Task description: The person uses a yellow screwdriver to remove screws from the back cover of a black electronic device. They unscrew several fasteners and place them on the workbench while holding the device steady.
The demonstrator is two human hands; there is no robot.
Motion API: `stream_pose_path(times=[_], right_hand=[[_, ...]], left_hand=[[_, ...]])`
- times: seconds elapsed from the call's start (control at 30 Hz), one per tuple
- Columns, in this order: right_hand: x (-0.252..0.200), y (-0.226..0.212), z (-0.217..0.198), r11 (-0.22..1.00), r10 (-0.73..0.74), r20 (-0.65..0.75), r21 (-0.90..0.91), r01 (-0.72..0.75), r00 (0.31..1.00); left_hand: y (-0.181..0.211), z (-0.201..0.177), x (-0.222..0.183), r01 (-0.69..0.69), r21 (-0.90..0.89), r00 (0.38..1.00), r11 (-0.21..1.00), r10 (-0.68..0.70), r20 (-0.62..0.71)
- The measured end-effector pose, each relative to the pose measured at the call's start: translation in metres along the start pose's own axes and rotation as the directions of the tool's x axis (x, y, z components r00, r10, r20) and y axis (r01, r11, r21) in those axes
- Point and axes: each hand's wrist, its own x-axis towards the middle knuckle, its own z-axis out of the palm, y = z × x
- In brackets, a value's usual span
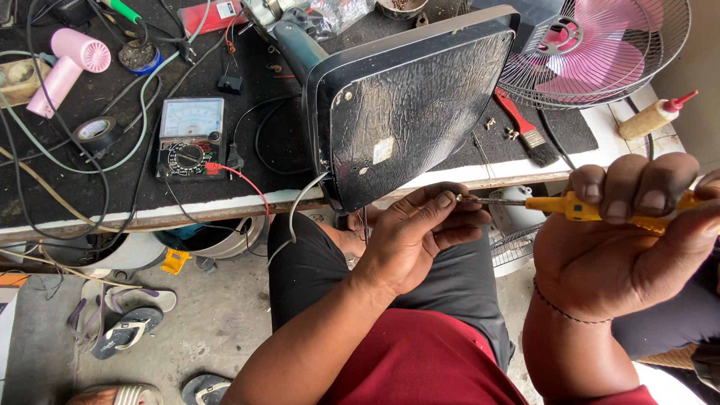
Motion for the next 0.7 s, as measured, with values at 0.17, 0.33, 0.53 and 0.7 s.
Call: stream_pose_path(times=[0.17, 0.33, 0.53, 0.7], right_hand=[[0.003, 0.005, -0.010, 1.000, -0.011, -0.035, 0.017, 0.011, 0.999], [0.005, 0.011, -0.008, 0.998, -0.037, -0.133, -0.051, 0.030, 0.990], [0.012, 0.026, -0.059, 0.880, -0.303, 0.007, -0.381, 0.282, 0.953], [0.020, 0.013, -0.082, 0.556, -0.213, 0.130, -0.799, 0.229, 0.968]], left_hand=[[-0.003, 0.004, 0.007, 0.003, -0.006, 0.999, 1.000, -0.004, -0.037], [-0.012, 0.006, 0.021, -0.032, 0.055, 0.994, 0.998, 0.038, -0.102], [-0.015, 0.007, 0.060, -0.156, 0.109, 0.981, 0.982, 0.167, -0.096], [-0.018, 0.010, 0.111, -0.156, -0.036, 0.986, 0.987, 0.158, 0.047]])
